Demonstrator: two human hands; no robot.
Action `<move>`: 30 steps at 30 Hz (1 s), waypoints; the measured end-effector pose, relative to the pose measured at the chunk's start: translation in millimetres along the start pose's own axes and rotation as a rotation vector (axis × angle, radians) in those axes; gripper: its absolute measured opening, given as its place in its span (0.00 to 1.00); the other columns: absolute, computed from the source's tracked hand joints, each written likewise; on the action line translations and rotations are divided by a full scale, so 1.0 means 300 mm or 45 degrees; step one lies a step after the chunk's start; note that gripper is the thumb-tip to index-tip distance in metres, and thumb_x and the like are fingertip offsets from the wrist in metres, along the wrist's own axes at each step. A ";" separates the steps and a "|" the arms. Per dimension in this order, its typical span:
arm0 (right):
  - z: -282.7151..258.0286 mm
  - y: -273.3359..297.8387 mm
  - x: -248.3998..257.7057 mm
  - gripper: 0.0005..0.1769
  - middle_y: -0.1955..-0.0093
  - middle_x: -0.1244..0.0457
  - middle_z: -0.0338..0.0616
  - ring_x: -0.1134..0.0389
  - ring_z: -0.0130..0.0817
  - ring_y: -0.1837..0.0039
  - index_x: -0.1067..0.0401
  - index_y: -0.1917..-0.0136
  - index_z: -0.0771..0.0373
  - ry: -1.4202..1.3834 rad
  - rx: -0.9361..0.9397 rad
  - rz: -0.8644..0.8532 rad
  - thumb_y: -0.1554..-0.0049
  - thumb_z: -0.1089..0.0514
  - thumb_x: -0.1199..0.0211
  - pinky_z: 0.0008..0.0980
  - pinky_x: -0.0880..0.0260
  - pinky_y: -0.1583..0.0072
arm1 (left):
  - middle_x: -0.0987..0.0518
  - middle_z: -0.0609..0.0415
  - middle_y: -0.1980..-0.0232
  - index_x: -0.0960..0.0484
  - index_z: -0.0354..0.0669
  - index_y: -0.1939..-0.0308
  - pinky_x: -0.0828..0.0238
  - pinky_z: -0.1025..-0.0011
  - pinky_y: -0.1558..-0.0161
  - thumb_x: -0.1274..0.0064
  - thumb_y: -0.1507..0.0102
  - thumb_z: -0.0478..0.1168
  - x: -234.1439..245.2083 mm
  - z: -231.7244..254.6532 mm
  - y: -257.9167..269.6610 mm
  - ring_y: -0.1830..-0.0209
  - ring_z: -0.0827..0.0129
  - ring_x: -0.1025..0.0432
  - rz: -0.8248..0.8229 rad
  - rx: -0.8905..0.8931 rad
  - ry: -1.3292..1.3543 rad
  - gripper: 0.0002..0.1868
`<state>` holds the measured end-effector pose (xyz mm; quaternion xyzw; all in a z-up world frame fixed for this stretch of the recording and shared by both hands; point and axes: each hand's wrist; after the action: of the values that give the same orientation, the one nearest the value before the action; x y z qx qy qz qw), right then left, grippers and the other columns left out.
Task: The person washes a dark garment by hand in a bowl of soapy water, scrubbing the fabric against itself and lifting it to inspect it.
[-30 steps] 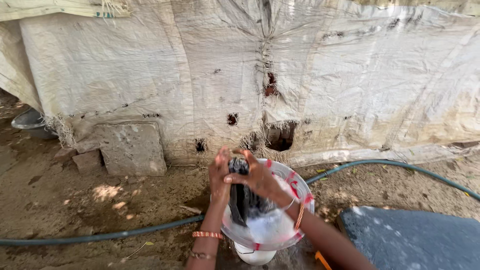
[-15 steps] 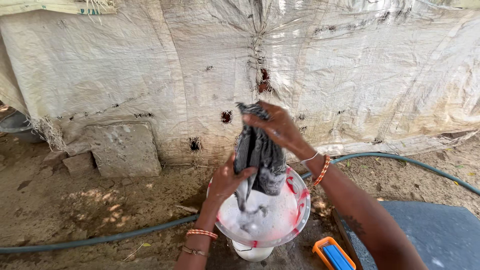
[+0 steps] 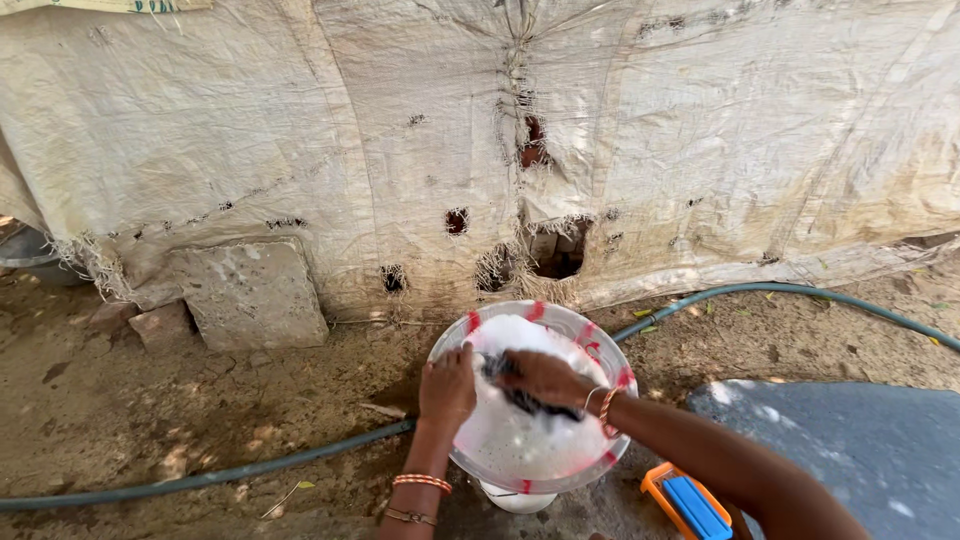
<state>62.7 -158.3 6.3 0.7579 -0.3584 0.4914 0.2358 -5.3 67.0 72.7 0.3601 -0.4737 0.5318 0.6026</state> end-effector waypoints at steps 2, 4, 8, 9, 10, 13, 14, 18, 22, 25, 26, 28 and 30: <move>0.010 -0.020 -0.123 0.24 0.41 0.37 0.66 0.34 0.60 0.41 0.33 0.38 0.67 0.113 0.025 -0.124 0.32 0.44 0.45 0.56 0.31 0.40 | 0.32 0.44 0.29 0.44 0.40 0.25 0.54 0.53 0.26 0.56 0.34 0.36 -0.061 -0.010 0.004 0.25 0.59 0.41 -0.178 0.019 -0.285 0.33; 0.013 -0.044 -0.253 0.19 0.44 0.35 0.63 0.33 0.56 0.43 0.30 0.42 0.65 0.251 0.054 -0.205 0.34 0.48 0.45 0.53 0.30 0.43 | 0.30 0.44 0.31 0.42 0.41 0.27 0.56 0.52 0.26 0.58 0.34 0.35 -0.127 -0.017 -0.010 0.28 0.59 0.38 -0.126 0.005 -0.331 0.30; 0.022 -0.067 -0.433 0.11 0.51 0.33 0.56 0.30 0.49 0.48 0.25 0.49 0.60 0.558 0.086 -0.277 0.39 0.55 0.44 0.49 0.28 0.48 | 0.20 0.43 0.41 0.33 0.45 0.30 0.48 0.55 0.30 0.67 0.28 0.37 -0.218 -0.033 -0.009 0.37 0.57 0.29 -0.168 -0.059 -0.452 0.22; 0.024 -0.060 -0.432 0.10 0.52 0.32 0.54 0.30 0.47 0.49 0.23 0.51 0.59 0.589 0.099 -0.279 0.40 0.57 0.44 0.48 0.27 0.49 | 0.20 0.43 0.41 0.33 0.45 0.30 0.48 0.55 0.30 0.67 0.28 0.37 -0.216 -0.030 -0.005 0.37 0.57 0.29 -0.166 -0.059 -0.447 0.22; 0.024 -0.055 -0.418 0.11 0.53 0.32 0.55 0.30 0.48 0.49 0.24 0.48 0.60 0.449 0.104 -0.260 0.42 0.59 0.45 0.48 0.27 0.49 | 0.20 0.45 0.42 0.30 0.47 0.32 0.46 0.54 0.30 0.65 0.28 0.37 -0.204 -0.030 -0.001 0.40 0.56 0.26 -0.104 -0.065 -0.314 0.21; -0.034 -0.037 -0.268 0.21 0.54 0.32 0.57 0.30 0.52 0.50 0.28 0.39 0.61 0.043 0.124 -0.191 0.46 0.64 0.47 0.49 0.27 0.47 | 0.19 0.46 0.43 0.27 0.54 0.32 0.39 0.54 0.33 0.62 0.33 0.33 -0.140 -0.034 -0.022 0.42 0.54 0.25 -0.066 0.023 0.093 0.26; -0.069 -0.029 -0.182 0.21 0.51 0.31 0.57 0.28 0.50 0.48 0.30 0.37 0.61 0.081 -0.002 -0.278 0.43 0.58 0.48 0.49 0.26 0.45 | 0.20 0.45 0.43 0.27 0.58 0.31 0.35 0.56 0.35 0.60 0.38 0.29 -0.142 -0.041 -0.022 0.41 0.53 0.26 -0.102 0.135 0.379 0.32; -0.215 0.006 0.309 0.50 0.21 0.48 0.62 0.41 0.54 0.24 0.48 0.22 0.64 0.082 0.136 -0.033 0.38 0.22 0.65 0.51 0.41 0.26 | 0.20 0.43 0.41 0.25 0.47 0.34 0.29 0.57 0.37 0.67 0.38 0.25 -0.156 -0.124 -0.092 0.41 0.52 0.24 0.075 -0.043 0.853 0.30; -0.402 0.074 0.701 0.54 0.18 0.56 0.56 0.44 0.56 0.25 0.47 0.22 0.58 -0.082 -0.013 0.051 0.46 0.19 0.68 0.60 0.47 0.27 | 0.27 0.38 0.34 0.36 0.41 0.30 0.38 0.51 0.35 0.50 0.42 0.28 -0.056 -0.059 -0.039 0.36 0.44 0.31 -0.029 -0.144 0.969 0.35; -0.486 0.085 0.877 0.47 0.20 0.53 0.62 0.36 0.59 0.33 0.44 0.24 0.62 0.009 0.095 0.194 0.38 0.24 0.63 0.66 0.46 0.31 | 0.20 0.44 0.43 0.30 0.46 0.35 0.27 0.57 0.39 0.49 0.36 0.42 0.104 0.015 0.011 0.45 0.52 0.23 -0.198 0.105 0.902 0.24; -0.496 0.095 0.917 0.42 0.36 0.43 0.59 0.38 0.52 0.48 0.39 0.28 0.59 -0.058 0.014 0.223 0.40 0.26 0.58 0.59 0.35 0.43 | 0.19 0.46 0.44 0.25 0.45 0.40 0.23 0.58 0.41 0.53 0.33 0.50 0.138 0.029 0.021 0.48 0.53 0.21 -0.253 0.191 0.862 0.21; -0.503 0.106 0.957 0.38 0.53 0.32 0.55 0.40 0.46 0.63 0.35 0.32 0.56 -0.123 -0.067 0.251 0.42 0.28 0.54 0.52 0.24 0.55 | 0.17 0.41 0.47 0.24 0.41 0.42 0.22 0.53 0.45 0.54 0.31 0.47 0.180 0.014 0.033 0.50 0.49 0.21 -0.274 0.235 0.799 0.18; -0.490 0.115 0.968 0.30 0.63 0.37 0.39 0.40 0.23 0.65 0.31 0.40 0.61 -0.115 0.168 0.487 0.37 0.33 0.46 0.39 0.35 0.61 | 0.16 0.37 0.50 0.23 0.37 0.44 0.20 0.48 0.48 0.55 0.29 0.43 0.187 -0.016 0.030 0.52 0.45 0.20 -0.293 0.282 0.737 0.16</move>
<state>26.9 -166.3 331.6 0.7111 -0.4731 0.5152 0.0716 -14.0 89.8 124.3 0.3085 -0.1783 0.5887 0.7256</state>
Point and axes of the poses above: each hand's wrist, its own y-axis away from the middle knuckle, its own x-axis out of the back of the hand, z = x × y
